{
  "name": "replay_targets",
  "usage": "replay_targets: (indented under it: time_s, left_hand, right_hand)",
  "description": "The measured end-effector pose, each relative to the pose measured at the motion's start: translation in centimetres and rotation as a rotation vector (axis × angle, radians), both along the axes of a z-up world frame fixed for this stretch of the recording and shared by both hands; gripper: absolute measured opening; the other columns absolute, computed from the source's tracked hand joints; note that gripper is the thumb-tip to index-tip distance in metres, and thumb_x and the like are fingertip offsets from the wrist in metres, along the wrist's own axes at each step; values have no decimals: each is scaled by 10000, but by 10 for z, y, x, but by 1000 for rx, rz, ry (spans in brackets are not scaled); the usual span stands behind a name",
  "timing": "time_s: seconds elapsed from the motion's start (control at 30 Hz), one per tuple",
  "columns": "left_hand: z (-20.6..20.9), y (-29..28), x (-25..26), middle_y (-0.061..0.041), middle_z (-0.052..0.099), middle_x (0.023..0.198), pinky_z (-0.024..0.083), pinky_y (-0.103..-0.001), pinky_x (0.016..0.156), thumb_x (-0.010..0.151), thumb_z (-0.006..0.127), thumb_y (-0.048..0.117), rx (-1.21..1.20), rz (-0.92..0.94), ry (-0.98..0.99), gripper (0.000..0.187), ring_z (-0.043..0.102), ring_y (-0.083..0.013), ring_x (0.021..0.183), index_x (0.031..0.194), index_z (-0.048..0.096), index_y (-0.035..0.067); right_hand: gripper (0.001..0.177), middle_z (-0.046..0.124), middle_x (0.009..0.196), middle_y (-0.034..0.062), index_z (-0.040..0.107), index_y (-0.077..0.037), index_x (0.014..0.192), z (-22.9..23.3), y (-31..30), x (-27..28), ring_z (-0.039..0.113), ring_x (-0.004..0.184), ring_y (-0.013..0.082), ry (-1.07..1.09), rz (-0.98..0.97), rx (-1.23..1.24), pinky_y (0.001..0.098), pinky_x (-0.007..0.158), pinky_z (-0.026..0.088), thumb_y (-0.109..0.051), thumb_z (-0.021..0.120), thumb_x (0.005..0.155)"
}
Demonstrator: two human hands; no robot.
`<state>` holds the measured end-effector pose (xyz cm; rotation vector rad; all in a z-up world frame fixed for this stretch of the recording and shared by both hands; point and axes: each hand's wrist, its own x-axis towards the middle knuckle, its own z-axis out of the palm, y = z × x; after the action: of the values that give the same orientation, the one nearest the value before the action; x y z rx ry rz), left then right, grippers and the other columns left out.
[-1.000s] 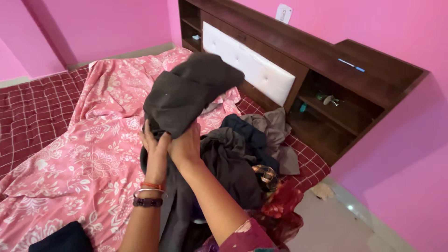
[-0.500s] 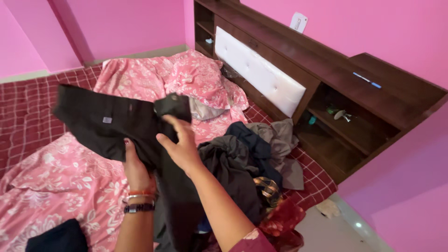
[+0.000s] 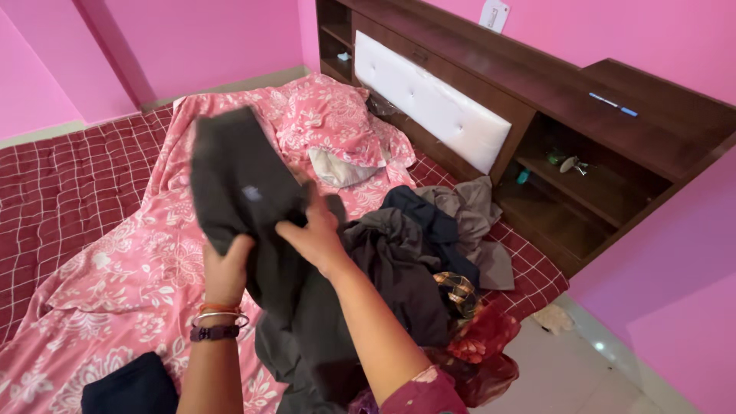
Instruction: The person folds a shirt and then folds a pair of pants on a bed by hand, smoothing the fabric as they go.
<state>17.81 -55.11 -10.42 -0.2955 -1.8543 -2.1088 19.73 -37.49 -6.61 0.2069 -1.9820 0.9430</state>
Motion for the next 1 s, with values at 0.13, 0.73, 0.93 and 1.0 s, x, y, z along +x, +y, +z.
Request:
replay_targets:
  time_s: [0.13, 0.73, 0.93, 1.0]
  left_hand:
    - [29, -3, 5, -282, 749, 1155, 533, -415, 1039, 920, 745, 270, -687, 218, -323, 451, 717, -327, 1079, 1168, 711, -105]
    - [103, 10, 40, -83, 751, 1027, 588, -326, 796, 786, 866, 173, -265, 164, 105, 677, 739, -170, 904, 1372, 537, 96]
    - [92, 4, 30, -99, 726, 1159, 567, -290, 930, 955, 877, 78, -217, 324, 311, 490, 705, -151, 1040, 1358, 600, 56]
    - [100, 5, 35, -67, 665, 1112, 542, -279, 876, 912, 873, 88, -111, 218, 290, 597, 655, -130, 992, 1400, 531, 64]
  right_hand:
    - [532, 693, 1238, 115, 613, -4, 1294, -23, 0, -9, 637, 1135, 160, -312, 612, -623, 329, 1008, 502, -57, 774, 790]
    - [684, 596, 1284, 103, 599, -21, 1353, 26, 1, 32, 569, 1289, 196, -61, 387, -209, 309, 1118, 429, 91, 657, 680]
    - [534, 672, 1138, 41, 633, -41, 1306, 30, -1, 36, 598, 1078, 125, -410, 646, -330, 283, 984, 470, -144, 837, 824]
    - [486, 697, 1057, 51, 669, -18, 1239, 26, 0, 32, 619, 1016, 129, -426, 610, -268, 285, 944, 492, -176, 867, 824]
